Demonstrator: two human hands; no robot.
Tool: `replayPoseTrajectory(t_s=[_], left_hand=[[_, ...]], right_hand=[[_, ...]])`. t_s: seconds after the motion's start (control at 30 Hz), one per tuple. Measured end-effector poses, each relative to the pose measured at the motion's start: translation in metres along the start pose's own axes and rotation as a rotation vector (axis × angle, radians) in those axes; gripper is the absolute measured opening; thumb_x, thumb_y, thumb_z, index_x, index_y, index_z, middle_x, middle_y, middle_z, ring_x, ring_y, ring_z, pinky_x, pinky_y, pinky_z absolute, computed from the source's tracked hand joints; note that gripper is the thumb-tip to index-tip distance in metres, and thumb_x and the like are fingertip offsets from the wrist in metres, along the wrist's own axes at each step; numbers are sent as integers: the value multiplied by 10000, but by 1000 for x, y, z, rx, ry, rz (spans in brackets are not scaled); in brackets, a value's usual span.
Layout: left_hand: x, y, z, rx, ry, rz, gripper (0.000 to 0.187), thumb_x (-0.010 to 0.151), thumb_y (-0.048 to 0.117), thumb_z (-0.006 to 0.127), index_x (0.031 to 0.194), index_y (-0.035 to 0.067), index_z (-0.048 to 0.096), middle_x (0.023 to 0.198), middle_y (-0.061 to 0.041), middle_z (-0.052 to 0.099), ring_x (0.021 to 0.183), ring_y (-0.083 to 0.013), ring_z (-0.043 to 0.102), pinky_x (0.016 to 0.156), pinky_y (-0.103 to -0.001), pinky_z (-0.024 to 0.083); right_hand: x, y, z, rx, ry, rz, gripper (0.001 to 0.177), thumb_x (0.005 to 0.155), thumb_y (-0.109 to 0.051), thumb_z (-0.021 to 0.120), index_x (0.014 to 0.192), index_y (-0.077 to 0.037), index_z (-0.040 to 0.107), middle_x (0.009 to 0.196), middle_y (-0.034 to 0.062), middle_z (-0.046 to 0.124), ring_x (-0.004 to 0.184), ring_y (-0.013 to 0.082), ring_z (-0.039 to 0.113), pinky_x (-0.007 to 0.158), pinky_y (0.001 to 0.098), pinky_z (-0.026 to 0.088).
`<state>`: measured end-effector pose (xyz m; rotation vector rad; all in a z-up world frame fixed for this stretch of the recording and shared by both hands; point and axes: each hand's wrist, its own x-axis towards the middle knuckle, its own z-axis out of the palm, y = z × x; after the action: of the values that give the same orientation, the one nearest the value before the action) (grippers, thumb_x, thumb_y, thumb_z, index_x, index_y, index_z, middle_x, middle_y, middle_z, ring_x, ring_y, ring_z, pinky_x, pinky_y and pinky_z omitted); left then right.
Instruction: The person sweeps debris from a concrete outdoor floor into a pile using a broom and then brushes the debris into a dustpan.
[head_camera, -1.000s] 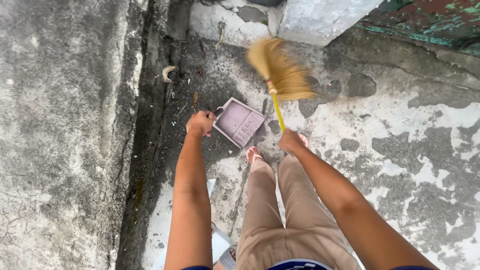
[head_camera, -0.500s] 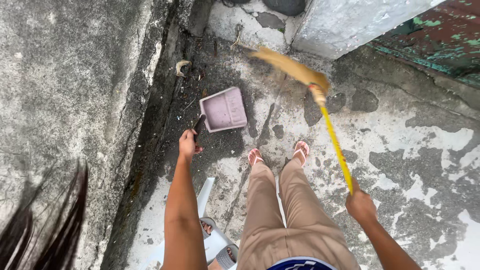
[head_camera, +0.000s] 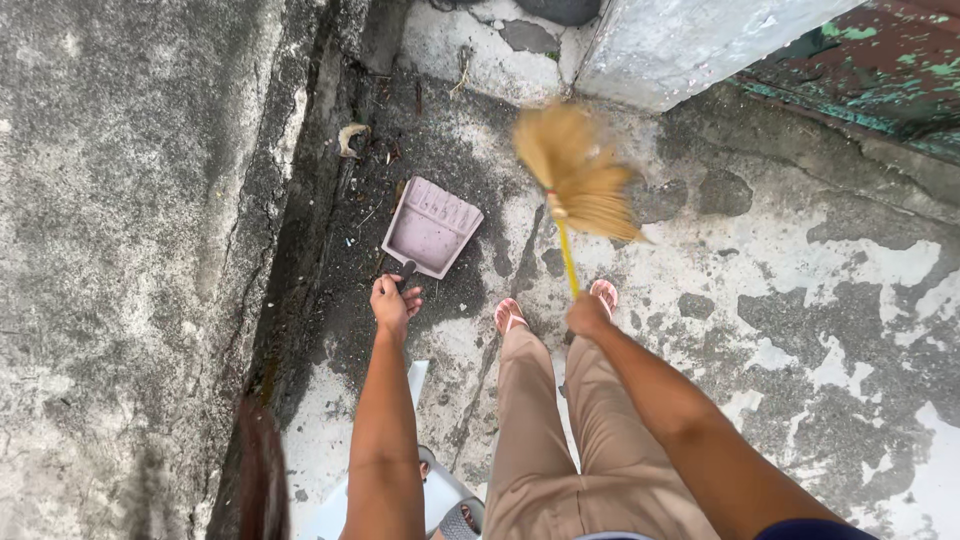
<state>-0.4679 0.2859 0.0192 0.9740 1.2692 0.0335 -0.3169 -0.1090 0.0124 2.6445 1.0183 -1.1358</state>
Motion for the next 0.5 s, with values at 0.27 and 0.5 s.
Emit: replayPoseTrajectory(t_s=[0.27,0.5], left_hand=[[-16,11,6,90,2,-30,293,1073,422,383,1161,197,550,792,-117,757,508,-159,640,467,-300,467],[1,-10,10,-29,1,-6,284,1073,415,403,1157,183,544,795,-146,758,499,-167,650,459,-298,472]], right_hand=[[-84,12,-38,615,218,55,524,830,-84,632,1352,-112,601,954,268,713,893,461,700,794,541,564],[-83,28,-106,291,172,324,740,894,-120,600,1586,-133,336,936,311,693,823,492,706,758,581,574]])
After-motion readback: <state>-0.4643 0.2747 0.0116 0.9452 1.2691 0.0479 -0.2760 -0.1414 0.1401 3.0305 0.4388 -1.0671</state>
